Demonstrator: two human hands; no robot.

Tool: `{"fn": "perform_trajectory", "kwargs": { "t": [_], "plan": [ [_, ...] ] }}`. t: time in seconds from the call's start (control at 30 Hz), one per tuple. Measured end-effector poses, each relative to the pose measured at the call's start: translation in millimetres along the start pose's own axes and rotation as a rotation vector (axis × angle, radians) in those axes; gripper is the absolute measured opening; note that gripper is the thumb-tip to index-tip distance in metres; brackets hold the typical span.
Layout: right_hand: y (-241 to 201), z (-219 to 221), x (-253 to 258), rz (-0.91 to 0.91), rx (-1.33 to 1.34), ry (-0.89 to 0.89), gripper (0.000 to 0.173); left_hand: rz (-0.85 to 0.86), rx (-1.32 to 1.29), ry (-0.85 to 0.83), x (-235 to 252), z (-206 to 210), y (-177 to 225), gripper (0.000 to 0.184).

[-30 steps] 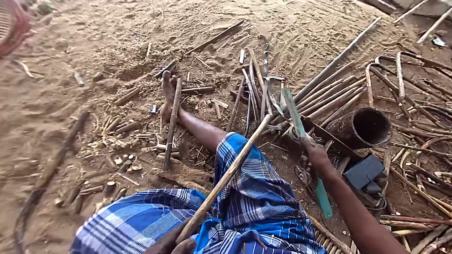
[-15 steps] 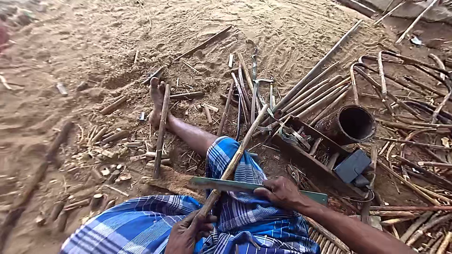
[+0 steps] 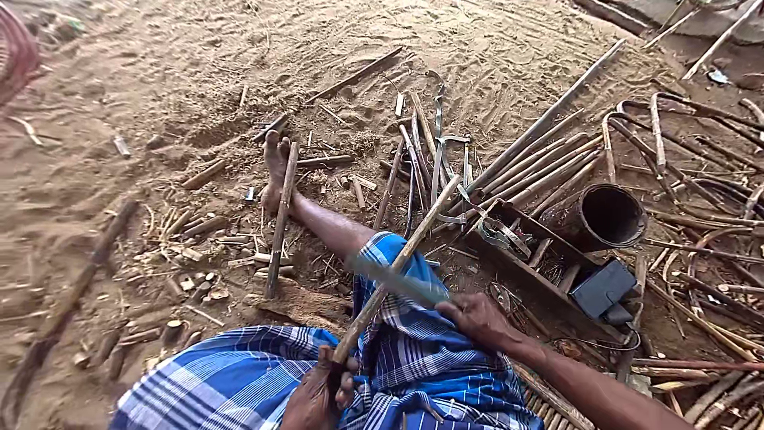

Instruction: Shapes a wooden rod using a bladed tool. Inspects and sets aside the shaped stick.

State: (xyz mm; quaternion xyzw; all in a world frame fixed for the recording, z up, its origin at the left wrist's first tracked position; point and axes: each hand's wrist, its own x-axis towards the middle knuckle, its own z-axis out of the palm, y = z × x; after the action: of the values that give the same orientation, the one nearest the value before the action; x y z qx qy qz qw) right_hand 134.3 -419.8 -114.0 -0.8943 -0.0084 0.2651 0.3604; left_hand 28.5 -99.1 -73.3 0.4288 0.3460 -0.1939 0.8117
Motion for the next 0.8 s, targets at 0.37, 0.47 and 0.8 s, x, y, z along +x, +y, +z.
{"fn": "perform_trajectory", "kwargs": {
  "t": [0.37, 0.47, 0.8],
  "plan": [
    [4, -11, 17, 0.137, 0.106, 0.056, 0.064, -0.1, -0.202, -0.183, 2, 1, -1, 0.071],
    [-1, -1, 10, 0.078, 0.057, 0.016, 0.063, -0.08, -0.168, -0.161, -1, 3, 1, 0.073],
    [-5, -26, 10, -0.017, 0.003, -0.053, 0.054, 0.511, 0.459, 0.13, 5, 11, 0, 0.039]
  ]
}}
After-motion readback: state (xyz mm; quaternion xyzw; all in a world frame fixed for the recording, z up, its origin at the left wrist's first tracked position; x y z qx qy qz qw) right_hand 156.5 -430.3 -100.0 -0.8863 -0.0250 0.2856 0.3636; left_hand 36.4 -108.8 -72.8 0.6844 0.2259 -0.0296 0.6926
